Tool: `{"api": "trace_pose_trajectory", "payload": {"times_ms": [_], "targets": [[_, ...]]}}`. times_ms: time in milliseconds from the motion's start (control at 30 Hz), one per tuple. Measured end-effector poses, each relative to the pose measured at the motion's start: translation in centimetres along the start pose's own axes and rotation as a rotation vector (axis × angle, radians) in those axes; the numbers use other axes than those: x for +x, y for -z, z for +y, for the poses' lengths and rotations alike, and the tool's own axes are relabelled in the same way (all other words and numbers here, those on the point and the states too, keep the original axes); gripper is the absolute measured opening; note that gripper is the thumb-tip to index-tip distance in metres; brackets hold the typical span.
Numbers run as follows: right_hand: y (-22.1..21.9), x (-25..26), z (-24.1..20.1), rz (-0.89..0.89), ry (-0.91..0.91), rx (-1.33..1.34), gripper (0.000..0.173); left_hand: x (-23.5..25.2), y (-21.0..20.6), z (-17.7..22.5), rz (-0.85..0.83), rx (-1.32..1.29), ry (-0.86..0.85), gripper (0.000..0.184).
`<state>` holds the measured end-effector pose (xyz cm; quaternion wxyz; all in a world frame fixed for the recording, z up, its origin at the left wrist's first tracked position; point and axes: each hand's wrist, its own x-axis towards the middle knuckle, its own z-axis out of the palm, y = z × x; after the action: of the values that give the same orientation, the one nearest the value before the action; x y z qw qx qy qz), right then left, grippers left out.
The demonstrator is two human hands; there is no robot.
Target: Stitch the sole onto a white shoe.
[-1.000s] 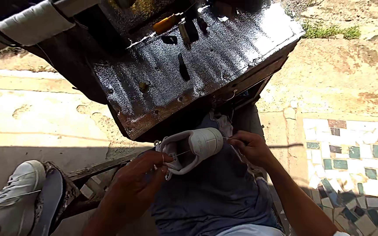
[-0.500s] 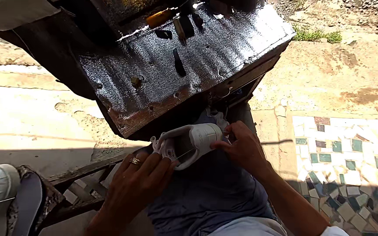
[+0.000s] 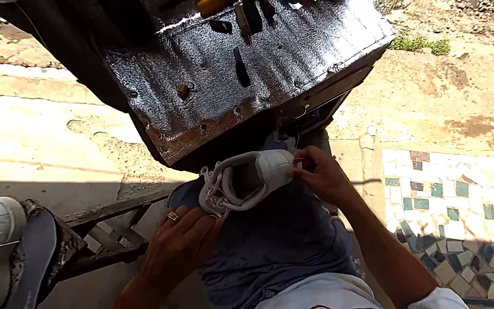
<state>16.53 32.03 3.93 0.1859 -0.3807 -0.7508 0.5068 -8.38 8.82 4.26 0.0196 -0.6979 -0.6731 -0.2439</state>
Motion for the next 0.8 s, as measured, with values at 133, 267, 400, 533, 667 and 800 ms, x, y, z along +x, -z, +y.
{"api": "trace_pose_trajectory", "payload": {"times_ms": [133, 267, 400, 533, 667, 800], "targets": [[-2.0, -0.9, 4.7, 0.149, -0.275, 0.739, 0.019, 4.5, 0.9, 1.8, -0.127, -0.399, 0.196, 0.037], [-3.5, -2.1, 7.1, 0.199, -0.291, 0.907, 0.02, 9.2, -1.1, 1.7, -0.5, -0.678, 0.312, 0.036], [-1.5, -3.6, 5.8, 0.142, -0.1, 0.676, 0.036, 11.5, -3.6, 0.9, -0.652, -1.075, 0.432, 0.022], [-1.4, -5.1, 3.7, 0.1, 0.025, 0.366, 0.024, 11.7, -4.3, 0.2, -0.677, -1.254, 0.476, 0.028], [-2.1, -4.6, 3.9, 0.088, 0.074, 0.35, 0.02, 11.7, -4.5, -0.3, -0.692, -1.276, 0.463, 0.031], [-2.3, -4.2, 4.1, 0.088, 0.099, 0.354, 0.019, 11.7, -4.6, -0.4, -0.69, -1.278, 0.449, 0.035]]}}
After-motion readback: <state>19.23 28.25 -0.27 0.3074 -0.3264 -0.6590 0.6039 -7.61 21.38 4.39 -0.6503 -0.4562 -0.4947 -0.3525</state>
